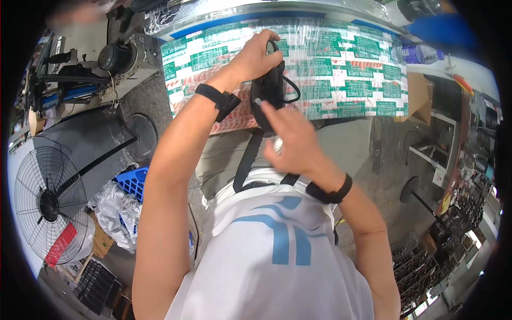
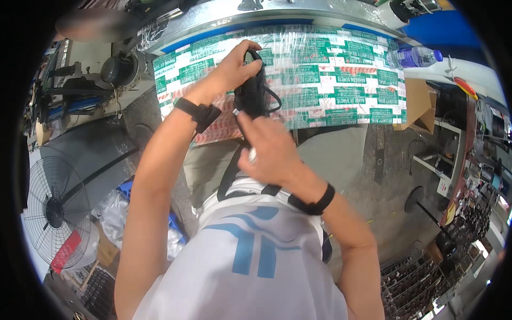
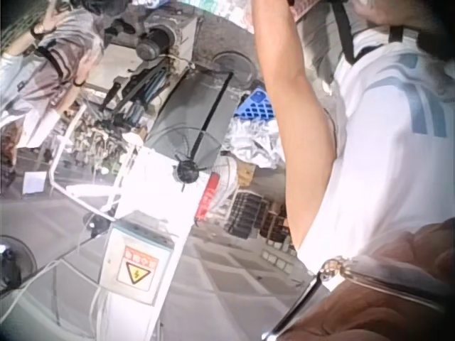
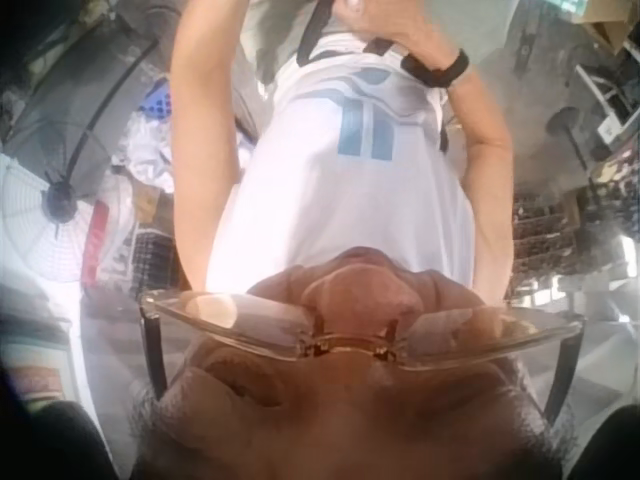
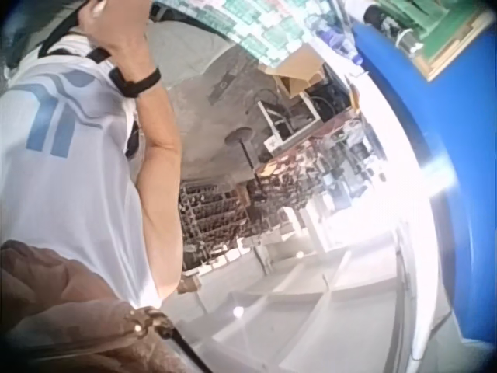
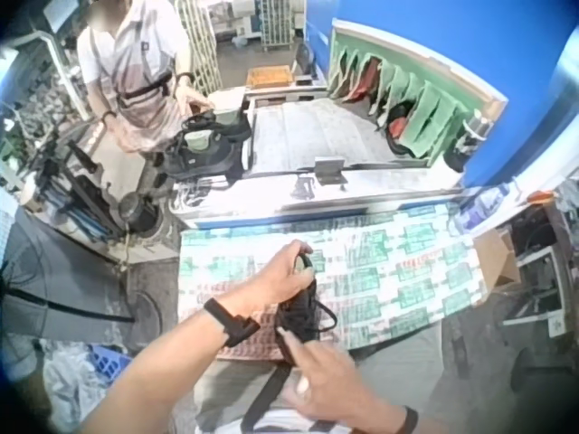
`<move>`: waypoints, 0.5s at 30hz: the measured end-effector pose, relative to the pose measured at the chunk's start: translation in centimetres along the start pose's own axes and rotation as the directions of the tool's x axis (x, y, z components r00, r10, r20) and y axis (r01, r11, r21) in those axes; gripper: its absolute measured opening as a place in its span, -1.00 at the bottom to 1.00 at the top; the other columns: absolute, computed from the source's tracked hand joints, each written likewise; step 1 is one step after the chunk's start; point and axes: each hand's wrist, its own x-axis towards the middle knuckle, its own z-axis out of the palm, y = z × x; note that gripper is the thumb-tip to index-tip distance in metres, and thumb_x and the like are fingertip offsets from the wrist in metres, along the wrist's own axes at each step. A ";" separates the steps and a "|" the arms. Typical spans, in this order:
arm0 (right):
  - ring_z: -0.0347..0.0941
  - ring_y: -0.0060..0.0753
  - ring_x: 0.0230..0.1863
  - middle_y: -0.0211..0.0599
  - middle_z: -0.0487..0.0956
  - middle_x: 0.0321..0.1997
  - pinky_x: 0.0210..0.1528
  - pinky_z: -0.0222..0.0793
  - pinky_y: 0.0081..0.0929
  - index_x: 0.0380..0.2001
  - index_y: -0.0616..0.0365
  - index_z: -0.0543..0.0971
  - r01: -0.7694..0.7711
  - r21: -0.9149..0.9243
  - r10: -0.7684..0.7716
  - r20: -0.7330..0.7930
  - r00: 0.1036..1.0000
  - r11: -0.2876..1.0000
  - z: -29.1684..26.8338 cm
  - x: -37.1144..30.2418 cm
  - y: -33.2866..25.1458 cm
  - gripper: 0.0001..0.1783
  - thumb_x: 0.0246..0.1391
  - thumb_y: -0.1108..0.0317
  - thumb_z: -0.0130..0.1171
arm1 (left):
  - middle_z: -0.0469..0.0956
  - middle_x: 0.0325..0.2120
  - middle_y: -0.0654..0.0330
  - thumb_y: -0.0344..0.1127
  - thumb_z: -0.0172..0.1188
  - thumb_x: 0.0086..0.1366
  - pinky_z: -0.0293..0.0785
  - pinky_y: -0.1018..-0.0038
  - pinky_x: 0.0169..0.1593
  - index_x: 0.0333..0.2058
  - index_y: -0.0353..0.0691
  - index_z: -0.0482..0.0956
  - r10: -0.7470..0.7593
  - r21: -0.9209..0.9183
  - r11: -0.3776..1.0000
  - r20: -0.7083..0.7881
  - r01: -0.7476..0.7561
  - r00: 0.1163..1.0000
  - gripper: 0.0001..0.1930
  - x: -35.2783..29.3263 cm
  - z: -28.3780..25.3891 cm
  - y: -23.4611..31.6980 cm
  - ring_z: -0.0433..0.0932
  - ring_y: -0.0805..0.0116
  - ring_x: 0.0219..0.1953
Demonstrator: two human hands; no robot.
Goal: The recorder is shown applying adhesive and manipulating shoe components on a production line.
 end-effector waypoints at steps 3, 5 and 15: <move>0.53 0.10 -0.10 -0.06 0.56 -0.12 -0.03 0.47 -0.04 0.45 0.39 0.47 0.068 -0.069 -0.075 -0.096 0.993 0.995 -1.0 0.4 1.4 -0.07 -0.06 0.35 0.42 | 0.71 -0.22 -0.10 -0.17 0.39 0.39 0.65 0.18 -0.01 0.23 -0.44 0.54 0.027 0.018 0.999 -0.024 -0.026 0.999 -0.43 0.1 0.4 -0.4 0.73 0.11 -0.17; 0.53 0.09 -0.10 -0.06 0.56 -0.12 -0.02 0.46 -0.02 0.46 0.39 0.47 0.045 -0.096 -0.055 -0.108 0.993 0.994 -0.7 1.0 2.0 -0.06 -0.06 0.35 0.42 | 0.71 -0.23 -0.09 -0.17 0.38 0.39 0.65 0.19 -0.02 0.23 -0.44 0.54 0.007 -0.032 0.999 0.002 -0.007 1.000 -0.43 0.0 0.5 -0.3 0.72 0.13 -0.18; 0.48 0.06 -0.13 -0.05 0.51 -0.16 -0.01 0.41 -0.02 0.42 0.45 0.47 0.131 -0.032 -0.129 0.066 0.989 0.991 2.4 -1.3 0.5 -0.07 -0.07 0.32 0.41 | 0.62 0.03 -0.27 -0.14 0.37 0.37 0.63 0.11 0.14 0.29 -0.36 0.54 0.039 0.018 0.999 -0.047 -0.038 0.998 -0.39 0.4 0.4 -1.4 0.70 -0.10 -0.01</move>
